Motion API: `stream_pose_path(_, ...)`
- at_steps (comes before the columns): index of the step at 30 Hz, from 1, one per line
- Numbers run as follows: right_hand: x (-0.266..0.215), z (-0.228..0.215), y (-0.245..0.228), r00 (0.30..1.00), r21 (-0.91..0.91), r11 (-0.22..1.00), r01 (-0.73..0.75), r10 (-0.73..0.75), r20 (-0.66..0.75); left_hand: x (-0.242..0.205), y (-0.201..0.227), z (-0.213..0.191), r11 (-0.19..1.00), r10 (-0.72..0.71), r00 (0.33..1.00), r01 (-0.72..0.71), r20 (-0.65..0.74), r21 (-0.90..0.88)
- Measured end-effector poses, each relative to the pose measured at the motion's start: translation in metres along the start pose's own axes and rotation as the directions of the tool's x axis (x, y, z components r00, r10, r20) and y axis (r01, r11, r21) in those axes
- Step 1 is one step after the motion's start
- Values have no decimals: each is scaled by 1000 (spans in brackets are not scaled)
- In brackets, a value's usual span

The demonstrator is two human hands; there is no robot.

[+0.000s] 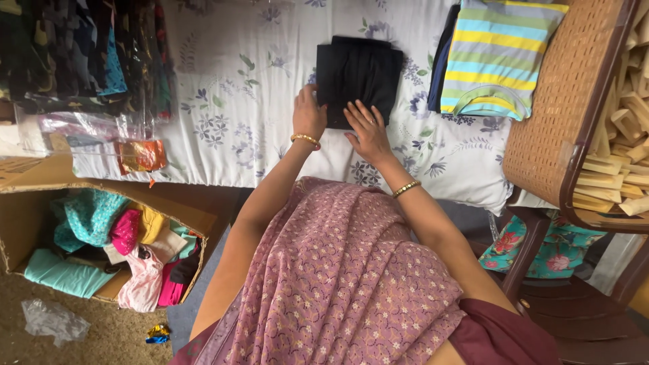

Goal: Folding various items of clothing, including shirts and pants, on a flat surface.

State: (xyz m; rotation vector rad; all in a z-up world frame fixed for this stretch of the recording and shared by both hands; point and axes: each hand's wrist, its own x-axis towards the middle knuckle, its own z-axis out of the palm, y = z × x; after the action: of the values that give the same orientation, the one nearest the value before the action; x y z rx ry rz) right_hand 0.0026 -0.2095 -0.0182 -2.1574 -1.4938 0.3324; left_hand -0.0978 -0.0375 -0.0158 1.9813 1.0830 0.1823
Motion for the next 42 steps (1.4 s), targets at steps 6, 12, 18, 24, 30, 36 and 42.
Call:
stream_pose_path(6,-7,-2,25,987,-22,987,-156,156,-30,8,5,22,805,498,854,-519,150,288)
stream_pose_path(12,-3,-18,26,969,-119,975,-186,202,143,2,3,11,758,421,765,-592,488,273)
stream_pose_path(18,-18,2,42,981,-182,975,-128,152,122,11,-11,17,674,453,704,-672,547,307)
stream_pose_path(24,2,-11,52,993,-67,991,-114,115,9,36,13,4,797,367,765,-552,530,245)
stream_pose_path(30,87,-45,77,962,12,989,-147,146,-231,111,12,20,813,469,864,-504,185,292)
stream_pose_path(36,133,-81,67,962,-141,958,-248,261,83,143,23,5,832,238,850,-428,470,353)
stream_pose_path(42,114,-55,108,971,-76,976,-202,210,113,131,-6,1,921,385,851,-330,358,-207)
